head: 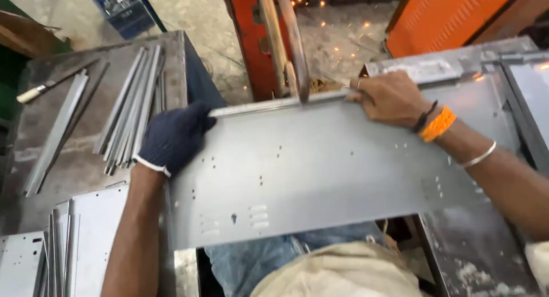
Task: Spot welding thin metal reinforcement strips onto rectangular metal panels at a manual workstation.
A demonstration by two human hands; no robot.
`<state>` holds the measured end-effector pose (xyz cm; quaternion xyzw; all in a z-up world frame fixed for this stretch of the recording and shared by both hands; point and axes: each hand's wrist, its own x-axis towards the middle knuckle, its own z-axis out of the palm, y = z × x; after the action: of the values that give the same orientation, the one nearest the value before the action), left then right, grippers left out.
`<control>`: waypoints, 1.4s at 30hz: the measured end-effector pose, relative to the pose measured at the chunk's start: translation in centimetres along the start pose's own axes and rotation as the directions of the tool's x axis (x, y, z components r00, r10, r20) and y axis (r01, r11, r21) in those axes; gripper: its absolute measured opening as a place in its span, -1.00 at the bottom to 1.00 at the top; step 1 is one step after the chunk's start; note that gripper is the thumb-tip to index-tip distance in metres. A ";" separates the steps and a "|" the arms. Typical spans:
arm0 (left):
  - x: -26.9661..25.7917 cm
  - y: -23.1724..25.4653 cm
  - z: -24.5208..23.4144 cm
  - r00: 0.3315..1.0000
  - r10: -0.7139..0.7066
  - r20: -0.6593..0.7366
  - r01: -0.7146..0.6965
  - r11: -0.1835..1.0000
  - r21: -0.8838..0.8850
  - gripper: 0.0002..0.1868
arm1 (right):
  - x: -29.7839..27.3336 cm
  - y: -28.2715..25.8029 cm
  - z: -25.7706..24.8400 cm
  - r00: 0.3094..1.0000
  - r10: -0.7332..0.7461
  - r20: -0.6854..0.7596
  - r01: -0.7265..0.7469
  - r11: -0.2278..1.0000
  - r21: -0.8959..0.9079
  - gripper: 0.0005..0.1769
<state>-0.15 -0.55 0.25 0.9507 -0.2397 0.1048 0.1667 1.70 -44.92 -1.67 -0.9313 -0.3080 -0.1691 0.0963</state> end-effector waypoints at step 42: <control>7.0 9.0 11.4 0.980 -0.053 -0.191 -0.127 0.573 -0.809 -0.05 | -10.7 16.5 0.1 0.911 0.372 0.181 -0.257 0.853 -0.455 -0.15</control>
<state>2.79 -15.15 -5.86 0.7460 -0.2634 0.0778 0.6067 3.70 -63.69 -7.04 -0.9817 -0.1162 -0.0884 -0.1220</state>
